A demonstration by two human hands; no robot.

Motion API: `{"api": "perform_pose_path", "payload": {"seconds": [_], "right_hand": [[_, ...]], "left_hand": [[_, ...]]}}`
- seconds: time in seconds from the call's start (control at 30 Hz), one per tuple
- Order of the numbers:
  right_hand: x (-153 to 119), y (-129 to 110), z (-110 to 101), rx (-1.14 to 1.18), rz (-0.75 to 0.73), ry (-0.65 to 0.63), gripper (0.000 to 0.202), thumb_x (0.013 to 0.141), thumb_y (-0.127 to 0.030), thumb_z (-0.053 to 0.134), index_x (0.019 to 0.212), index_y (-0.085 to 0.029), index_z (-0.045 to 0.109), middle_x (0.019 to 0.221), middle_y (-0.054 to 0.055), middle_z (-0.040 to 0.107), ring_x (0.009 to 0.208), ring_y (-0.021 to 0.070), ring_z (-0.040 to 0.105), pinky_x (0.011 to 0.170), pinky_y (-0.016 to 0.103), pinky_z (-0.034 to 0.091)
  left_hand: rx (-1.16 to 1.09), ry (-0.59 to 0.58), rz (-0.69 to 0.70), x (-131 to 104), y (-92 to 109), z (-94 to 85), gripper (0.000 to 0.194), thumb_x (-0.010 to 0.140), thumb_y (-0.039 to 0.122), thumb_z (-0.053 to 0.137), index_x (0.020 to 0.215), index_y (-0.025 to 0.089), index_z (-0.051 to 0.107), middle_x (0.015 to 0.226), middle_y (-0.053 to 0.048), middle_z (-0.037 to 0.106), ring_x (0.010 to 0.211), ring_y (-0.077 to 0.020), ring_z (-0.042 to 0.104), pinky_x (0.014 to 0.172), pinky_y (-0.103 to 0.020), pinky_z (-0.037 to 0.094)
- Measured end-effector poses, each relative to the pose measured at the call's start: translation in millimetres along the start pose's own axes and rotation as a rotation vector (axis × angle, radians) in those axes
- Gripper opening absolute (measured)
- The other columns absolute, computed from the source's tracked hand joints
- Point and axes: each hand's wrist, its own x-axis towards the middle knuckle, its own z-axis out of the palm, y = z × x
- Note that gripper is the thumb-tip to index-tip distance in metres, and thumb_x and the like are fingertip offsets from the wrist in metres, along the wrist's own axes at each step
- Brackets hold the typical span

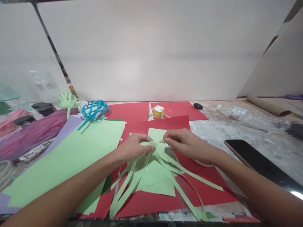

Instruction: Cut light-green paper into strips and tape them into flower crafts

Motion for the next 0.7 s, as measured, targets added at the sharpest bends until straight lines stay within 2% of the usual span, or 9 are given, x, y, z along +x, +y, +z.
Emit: {"api": "perform_pose_path", "payload": {"seconds": [0.13, 0.23, 0.47, 0.7], "right_hand": [[-0.5, -3.9, 5.8, -0.082, -0.014, 0.003, 0.026, 0.094, -0.03, 0.038, 0.07, -0.02, 0.042, 0.061, -0.003, 0.043, 0.054, 0.0116, 0.037, 0.052, 0.026, 0.025], [1.5, -5.1, 14.8, -0.14, -0.024, 0.011, 0.027, 0.094, -0.029, 0.036, 0.069, -0.02, 0.039, 0.058, -0.003, 0.041, 0.053, 0.0115, 0.036, 0.051, 0.027, 0.022], [4.2, -6.1, 20.9, -0.168, -0.015, 0.076, 0.026, 0.093, -0.037, 0.043, 0.076, -0.02, 0.053, 0.059, -0.002, 0.05, 0.052, 0.0116, 0.042, 0.052, 0.027, 0.023], [5.2, -4.4, 25.7, -0.135, 0.009, 0.105, 0.025, 0.091, -0.038, 0.046, 0.078, -0.02, 0.058, 0.059, -0.004, 0.051, 0.051, 0.0107, 0.04, 0.051, 0.025, 0.025]], "left_hand": [[0.03, -0.007, 0.016, 0.0, -0.1, 3.3, 0.024, 0.076, 0.039, 0.06, 0.078, 0.017, 0.069, 0.076, 0.0, 0.066, 0.07, -0.0169, 0.059, 0.066, -0.025, 0.042], [0.009, -0.026, 0.018, -0.7, 1.3, 3.7, 0.024, 0.077, 0.039, 0.058, 0.073, 0.017, 0.067, 0.067, 0.002, 0.06, 0.062, -0.0139, 0.052, 0.06, -0.024, 0.039], [0.025, -0.015, 0.017, -4.2, 7.9, 1.6, 0.023, 0.075, 0.035, 0.058, 0.062, 0.017, 0.057, 0.057, 0.004, 0.044, 0.055, -0.0104, 0.038, 0.053, -0.023, 0.03], [0.024, -0.021, 0.051, -3.6, 2.1, 4.3, 0.024, 0.076, 0.036, 0.056, 0.065, 0.016, 0.061, 0.059, 0.003, 0.044, 0.057, -0.011, 0.038, 0.054, -0.023, 0.03]]}}
